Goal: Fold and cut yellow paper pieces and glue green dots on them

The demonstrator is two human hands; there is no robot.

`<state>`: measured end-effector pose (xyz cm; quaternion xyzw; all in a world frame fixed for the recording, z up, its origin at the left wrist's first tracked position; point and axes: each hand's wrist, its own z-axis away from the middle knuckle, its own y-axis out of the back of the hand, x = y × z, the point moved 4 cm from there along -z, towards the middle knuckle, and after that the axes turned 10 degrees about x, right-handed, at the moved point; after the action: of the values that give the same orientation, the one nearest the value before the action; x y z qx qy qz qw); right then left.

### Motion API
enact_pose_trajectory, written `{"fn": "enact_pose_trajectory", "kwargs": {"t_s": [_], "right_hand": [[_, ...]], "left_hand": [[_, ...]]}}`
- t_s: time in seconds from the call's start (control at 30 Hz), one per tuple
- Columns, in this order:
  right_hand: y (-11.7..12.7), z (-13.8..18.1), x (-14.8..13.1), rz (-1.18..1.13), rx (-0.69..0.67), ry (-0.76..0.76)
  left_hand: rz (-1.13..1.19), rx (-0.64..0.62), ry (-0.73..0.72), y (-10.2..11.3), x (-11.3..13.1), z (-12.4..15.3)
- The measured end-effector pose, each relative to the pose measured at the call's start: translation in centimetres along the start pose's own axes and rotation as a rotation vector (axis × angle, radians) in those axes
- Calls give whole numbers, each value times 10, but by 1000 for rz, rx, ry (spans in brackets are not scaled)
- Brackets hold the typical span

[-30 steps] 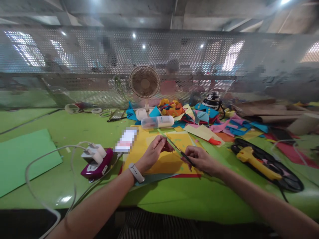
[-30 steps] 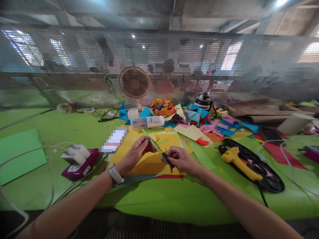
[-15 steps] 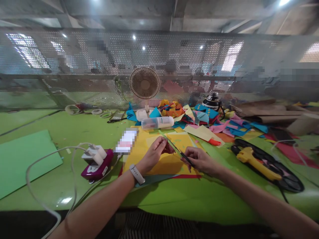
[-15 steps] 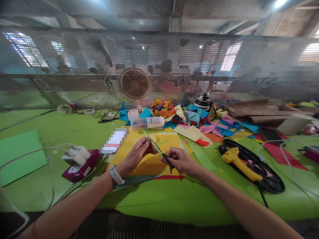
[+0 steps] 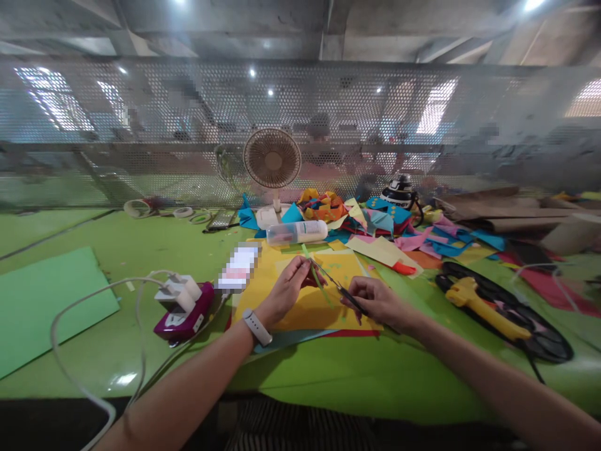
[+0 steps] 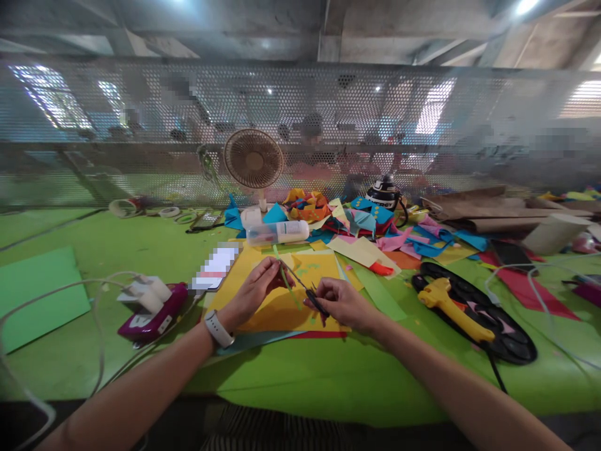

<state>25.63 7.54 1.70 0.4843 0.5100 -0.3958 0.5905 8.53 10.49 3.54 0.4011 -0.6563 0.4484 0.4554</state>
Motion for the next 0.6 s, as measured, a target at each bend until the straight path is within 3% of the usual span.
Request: {"fn": "enact_pose_trajectory", "kwargs": {"t_s": [0.43,0.6], "right_hand": [[1,1,-2,-9,-2,-1],[0,7,-6,20,-52,-51]], "left_hand": [[-96,-6,-34,1,4,0],[-13,23,-29,0,5,1]]}}
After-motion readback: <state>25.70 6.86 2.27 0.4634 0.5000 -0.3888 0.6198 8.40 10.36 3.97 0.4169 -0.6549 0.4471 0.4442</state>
